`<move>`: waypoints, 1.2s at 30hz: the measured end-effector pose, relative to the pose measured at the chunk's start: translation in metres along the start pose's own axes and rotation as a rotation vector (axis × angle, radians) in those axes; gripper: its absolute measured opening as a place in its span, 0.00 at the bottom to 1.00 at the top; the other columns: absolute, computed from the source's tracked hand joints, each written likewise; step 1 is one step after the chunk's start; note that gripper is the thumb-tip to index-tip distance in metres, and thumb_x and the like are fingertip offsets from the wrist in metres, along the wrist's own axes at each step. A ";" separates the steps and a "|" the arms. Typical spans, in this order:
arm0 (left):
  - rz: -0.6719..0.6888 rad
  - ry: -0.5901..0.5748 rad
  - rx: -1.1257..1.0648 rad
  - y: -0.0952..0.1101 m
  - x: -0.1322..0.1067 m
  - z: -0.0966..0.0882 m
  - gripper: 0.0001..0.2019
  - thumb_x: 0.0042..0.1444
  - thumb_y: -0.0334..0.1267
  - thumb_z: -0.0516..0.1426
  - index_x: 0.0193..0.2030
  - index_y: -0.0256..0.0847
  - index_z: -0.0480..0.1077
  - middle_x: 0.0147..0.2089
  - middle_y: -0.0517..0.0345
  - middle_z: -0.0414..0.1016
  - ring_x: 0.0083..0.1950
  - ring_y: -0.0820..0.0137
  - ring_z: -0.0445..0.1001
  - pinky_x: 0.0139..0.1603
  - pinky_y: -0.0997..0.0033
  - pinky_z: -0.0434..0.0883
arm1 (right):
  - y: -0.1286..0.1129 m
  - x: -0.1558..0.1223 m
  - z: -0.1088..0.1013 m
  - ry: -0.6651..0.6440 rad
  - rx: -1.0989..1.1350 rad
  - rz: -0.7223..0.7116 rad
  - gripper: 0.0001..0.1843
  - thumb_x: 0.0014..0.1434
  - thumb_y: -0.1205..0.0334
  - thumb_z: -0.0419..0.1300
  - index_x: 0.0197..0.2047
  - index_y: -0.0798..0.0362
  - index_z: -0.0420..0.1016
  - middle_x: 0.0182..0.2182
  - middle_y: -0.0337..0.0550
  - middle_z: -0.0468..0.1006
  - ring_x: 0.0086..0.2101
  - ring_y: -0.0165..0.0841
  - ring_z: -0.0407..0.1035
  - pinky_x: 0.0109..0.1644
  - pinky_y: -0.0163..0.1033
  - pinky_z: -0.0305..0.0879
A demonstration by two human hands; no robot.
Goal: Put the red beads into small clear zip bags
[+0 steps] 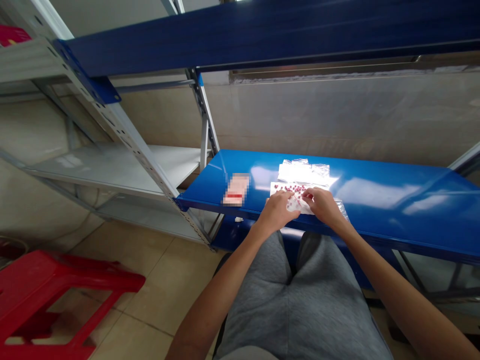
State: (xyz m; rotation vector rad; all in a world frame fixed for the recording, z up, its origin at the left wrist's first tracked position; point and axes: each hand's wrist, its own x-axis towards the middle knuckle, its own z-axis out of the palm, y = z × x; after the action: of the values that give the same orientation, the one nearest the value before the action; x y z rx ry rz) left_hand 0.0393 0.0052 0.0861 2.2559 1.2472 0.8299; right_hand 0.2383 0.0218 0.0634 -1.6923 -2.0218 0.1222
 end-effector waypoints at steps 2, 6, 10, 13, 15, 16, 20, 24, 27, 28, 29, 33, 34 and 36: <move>0.007 0.006 0.008 0.000 0.000 0.001 0.27 0.52 0.39 0.66 0.59 0.37 0.74 0.56 0.45 0.78 0.57 0.56 0.77 0.60 0.58 0.73 | -0.003 0.000 -0.008 0.004 0.138 0.002 0.10 0.62 0.62 0.59 0.38 0.54 0.82 0.33 0.47 0.83 0.33 0.37 0.73 0.38 0.38 0.63; 0.013 0.009 -0.007 0.001 0.001 0.002 0.26 0.52 0.39 0.66 0.58 0.37 0.74 0.55 0.45 0.79 0.56 0.57 0.77 0.58 0.59 0.74 | -0.013 -0.002 -0.022 -0.105 0.392 -0.108 0.15 0.63 0.53 0.58 0.36 0.53 0.82 0.31 0.44 0.83 0.31 0.36 0.71 0.36 0.38 0.63; 0.022 0.011 -0.011 0.001 0.000 0.001 0.25 0.52 0.39 0.66 0.57 0.37 0.74 0.55 0.46 0.79 0.56 0.57 0.78 0.58 0.59 0.74 | -0.011 -0.003 -0.027 -0.116 0.403 -0.127 0.16 0.64 0.53 0.57 0.38 0.52 0.83 0.34 0.45 0.84 0.33 0.37 0.72 0.38 0.39 0.64; 0.019 0.016 -0.015 0.000 0.000 0.000 0.26 0.53 0.38 0.66 0.59 0.37 0.73 0.57 0.44 0.78 0.59 0.56 0.76 0.62 0.57 0.72 | 0.004 -0.003 -0.025 -0.003 0.203 0.015 0.11 0.61 0.60 0.58 0.38 0.53 0.83 0.33 0.46 0.84 0.32 0.37 0.73 0.38 0.40 0.64; 0.011 0.009 -0.018 0.000 0.000 0.000 0.27 0.53 0.39 0.66 0.60 0.35 0.73 0.59 0.43 0.77 0.60 0.55 0.76 0.63 0.57 0.71 | 0.015 -0.005 -0.021 0.035 0.045 0.085 0.09 0.60 0.63 0.59 0.36 0.53 0.82 0.32 0.47 0.83 0.32 0.38 0.73 0.38 0.40 0.63; 0.009 0.008 -0.018 0.000 0.000 0.000 0.28 0.53 0.39 0.66 0.60 0.34 0.72 0.59 0.43 0.77 0.60 0.55 0.75 0.63 0.56 0.71 | 0.019 -0.007 -0.018 0.031 -0.012 0.099 0.09 0.60 0.63 0.60 0.36 0.54 0.82 0.31 0.47 0.83 0.32 0.38 0.73 0.37 0.40 0.62; 0.011 0.007 -0.006 0.000 0.000 0.001 0.27 0.53 0.39 0.67 0.60 0.35 0.72 0.59 0.43 0.77 0.60 0.55 0.75 0.63 0.56 0.71 | 0.022 -0.013 -0.008 0.003 -0.108 0.127 0.09 0.61 0.60 0.62 0.36 0.54 0.81 0.33 0.49 0.82 0.34 0.40 0.74 0.35 0.40 0.60; 0.014 0.005 -0.002 -0.001 -0.001 0.001 0.27 0.53 0.40 0.67 0.60 0.35 0.72 0.59 0.44 0.77 0.60 0.56 0.75 0.63 0.56 0.71 | 0.017 -0.014 -0.002 0.017 -0.156 0.143 0.09 0.62 0.60 0.61 0.37 0.54 0.81 0.36 0.51 0.82 0.36 0.41 0.74 0.34 0.39 0.59; 0.014 0.005 -0.003 -0.001 -0.001 0.001 0.28 0.53 0.39 0.67 0.60 0.34 0.72 0.58 0.43 0.78 0.59 0.55 0.76 0.62 0.56 0.72 | 0.016 -0.013 -0.004 0.013 -0.163 0.127 0.09 0.62 0.62 0.60 0.37 0.55 0.81 0.36 0.52 0.82 0.36 0.41 0.74 0.35 0.40 0.60; 0.016 0.005 -0.003 -0.001 -0.001 0.001 0.28 0.53 0.39 0.67 0.60 0.33 0.72 0.58 0.42 0.78 0.59 0.55 0.76 0.62 0.56 0.72 | 0.016 -0.012 -0.006 0.016 -0.146 0.120 0.09 0.62 0.62 0.59 0.37 0.55 0.81 0.35 0.51 0.82 0.36 0.41 0.74 0.36 0.40 0.60; 0.018 0.005 -0.006 -0.001 -0.001 0.002 0.28 0.53 0.39 0.67 0.60 0.33 0.72 0.58 0.42 0.78 0.59 0.55 0.76 0.62 0.56 0.72 | 0.016 -0.012 -0.008 0.019 -0.111 0.113 0.10 0.61 0.62 0.59 0.37 0.55 0.82 0.34 0.50 0.82 0.34 0.40 0.73 0.36 0.40 0.61; 0.035 0.006 -0.026 -0.002 0.000 0.003 0.28 0.52 0.40 0.67 0.60 0.33 0.73 0.57 0.42 0.78 0.58 0.54 0.77 0.61 0.56 0.73 | 0.006 -0.011 -0.021 -0.055 0.205 0.032 0.12 0.60 0.55 0.60 0.35 0.53 0.82 0.30 0.45 0.82 0.30 0.36 0.71 0.35 0.39 0.62; 0.039 0.004 -0.036 -0.002 0.000 0.004 0.28 0.52 0.40 0.67 0.60 0.34 0.73 0.57 0.43 0.78 0.57 0.55 0.77 0.60 0.57 0.73 | 0.001 -0.011 -0.025 -0.096 0.282 -0.005 0.13 0.60 0.53 0.60 0.35 0.52 0.82 0.29 0.44 0.82 0.29 0.35 0.70 0.34 0.39 0.62; 0.055 -0.006 -0.057 -0.002 0.000 0.004 0.27 0.52 0.41 0.67 0.59 0.36 0.74 0.55 0.46 0.79 0.54 0.57 0.78 0.57 0.60 0.75 | -0.008 -0.010 -0.029 -0.171 0.368 -0.069 0.15 0.61 0.51 0.60 0.35 0.52 0.82 0.29 0.43 0.82 0.30 0.35 0.70 0.34 0.38 0.62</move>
State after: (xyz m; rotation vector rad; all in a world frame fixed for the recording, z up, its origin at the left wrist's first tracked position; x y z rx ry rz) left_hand 0.0413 0.0058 0.0822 2.2542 1.1494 0.8669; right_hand 0.2447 0.0039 0.0887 -1.4196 -2.0231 0.5948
